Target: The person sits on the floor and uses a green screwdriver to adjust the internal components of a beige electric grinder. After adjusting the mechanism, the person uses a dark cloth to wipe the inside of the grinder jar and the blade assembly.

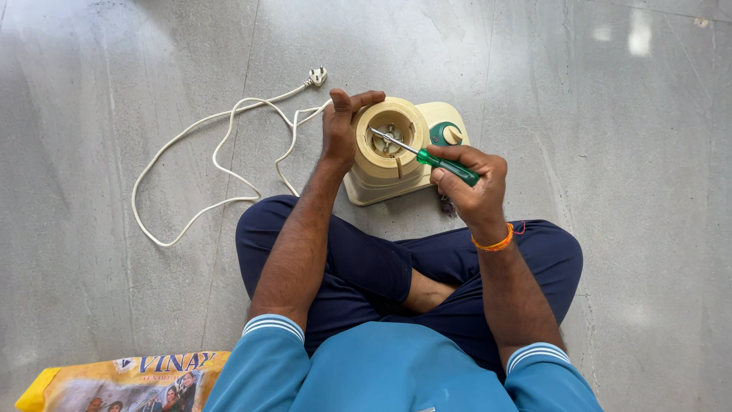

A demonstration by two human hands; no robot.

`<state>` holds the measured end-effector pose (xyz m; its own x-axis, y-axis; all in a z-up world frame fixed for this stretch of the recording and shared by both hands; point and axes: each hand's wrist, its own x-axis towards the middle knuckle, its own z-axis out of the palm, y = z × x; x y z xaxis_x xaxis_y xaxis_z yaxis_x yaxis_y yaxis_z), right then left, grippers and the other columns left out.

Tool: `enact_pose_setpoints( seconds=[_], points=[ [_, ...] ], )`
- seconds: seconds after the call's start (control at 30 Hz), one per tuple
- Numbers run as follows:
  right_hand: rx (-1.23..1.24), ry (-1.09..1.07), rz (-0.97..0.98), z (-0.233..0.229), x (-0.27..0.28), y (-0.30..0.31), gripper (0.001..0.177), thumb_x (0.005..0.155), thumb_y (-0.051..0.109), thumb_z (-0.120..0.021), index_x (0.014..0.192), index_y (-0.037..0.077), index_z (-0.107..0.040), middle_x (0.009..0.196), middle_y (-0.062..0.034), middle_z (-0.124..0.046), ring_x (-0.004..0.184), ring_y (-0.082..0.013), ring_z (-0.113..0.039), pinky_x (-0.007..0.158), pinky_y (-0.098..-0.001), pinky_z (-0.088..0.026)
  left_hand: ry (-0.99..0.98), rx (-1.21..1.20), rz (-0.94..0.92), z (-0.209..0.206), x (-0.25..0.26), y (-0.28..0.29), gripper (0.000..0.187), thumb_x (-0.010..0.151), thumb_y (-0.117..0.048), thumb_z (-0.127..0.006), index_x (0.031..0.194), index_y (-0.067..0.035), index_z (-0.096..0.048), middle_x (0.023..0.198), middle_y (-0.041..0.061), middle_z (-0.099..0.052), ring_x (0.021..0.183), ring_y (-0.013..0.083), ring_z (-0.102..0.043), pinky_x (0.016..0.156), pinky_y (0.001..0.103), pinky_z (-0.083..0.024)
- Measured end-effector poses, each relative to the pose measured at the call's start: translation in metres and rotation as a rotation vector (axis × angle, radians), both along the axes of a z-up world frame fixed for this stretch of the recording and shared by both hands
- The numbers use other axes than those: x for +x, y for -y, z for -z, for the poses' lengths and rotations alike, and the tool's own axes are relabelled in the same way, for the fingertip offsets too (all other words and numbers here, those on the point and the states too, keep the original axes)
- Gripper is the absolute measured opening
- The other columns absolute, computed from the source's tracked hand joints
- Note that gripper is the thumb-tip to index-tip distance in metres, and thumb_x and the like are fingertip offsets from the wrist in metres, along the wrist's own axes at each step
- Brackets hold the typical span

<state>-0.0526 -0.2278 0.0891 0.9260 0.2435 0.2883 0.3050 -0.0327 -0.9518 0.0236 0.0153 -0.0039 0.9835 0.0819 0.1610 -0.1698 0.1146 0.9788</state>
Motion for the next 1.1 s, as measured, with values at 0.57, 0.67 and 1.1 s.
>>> enact_pose_setpoints(
  seconds=[0.57,0.67,1.1],
  points=[
    [-0.117,0.267,0.086,0.006,0.016,-0.016,0.023,0.094,0.008,-0.083,0.111,-0.002,-0.070,0.101,-0.0131,-0.076,0.090,-0.0148,-0.076,0.079,-0.0256,-0.062,0.005,0.007,-0.027,0.001,0.000,0.003,0.107,0.094,-0.084,-0.021,0.116,0.008,-0.073,0.123,0.028,-0.072,0.118,0.0367,-0.072,0.104,0.046,-0.062],
    [-0.207,0.379,0.139,0.004,0.019,-0.027,0.029,0.089,0.009,-0.087,0.109,-0.001,-0.068,0.098,-0.0136,-0.076,0.089,-0.0170,-0.075,0.077,-0.0275,-0.062,0.005,0.006,-0.027,0.001,0.001,0.002,0.107,0.095,-0.083,-0.021,0.116,0.008,-0.073,0.124,0.028,-0.072,0.119,0.0367,-0.072,0.105,0.046,-0.061],
    [0.163,0.054,-0.004,0.020,0.040,-0.029,0.015,0.100,-0.009,-0.069,0.107,-0.002,-0.058,0.107,-0.0189,-0.075,0.097,-0.0220,-0.079,0.084,-0.0333,-0.071,0.017,0.009,-0.029,0.001,0.002,0.003,0.107,0.095,-0.084,-0.021,0.115,0.008,-0.073,0.123,0.028,-0.073,0.120,0.0360,-0.071,0.106,0.046,-0.060]
  ],
)
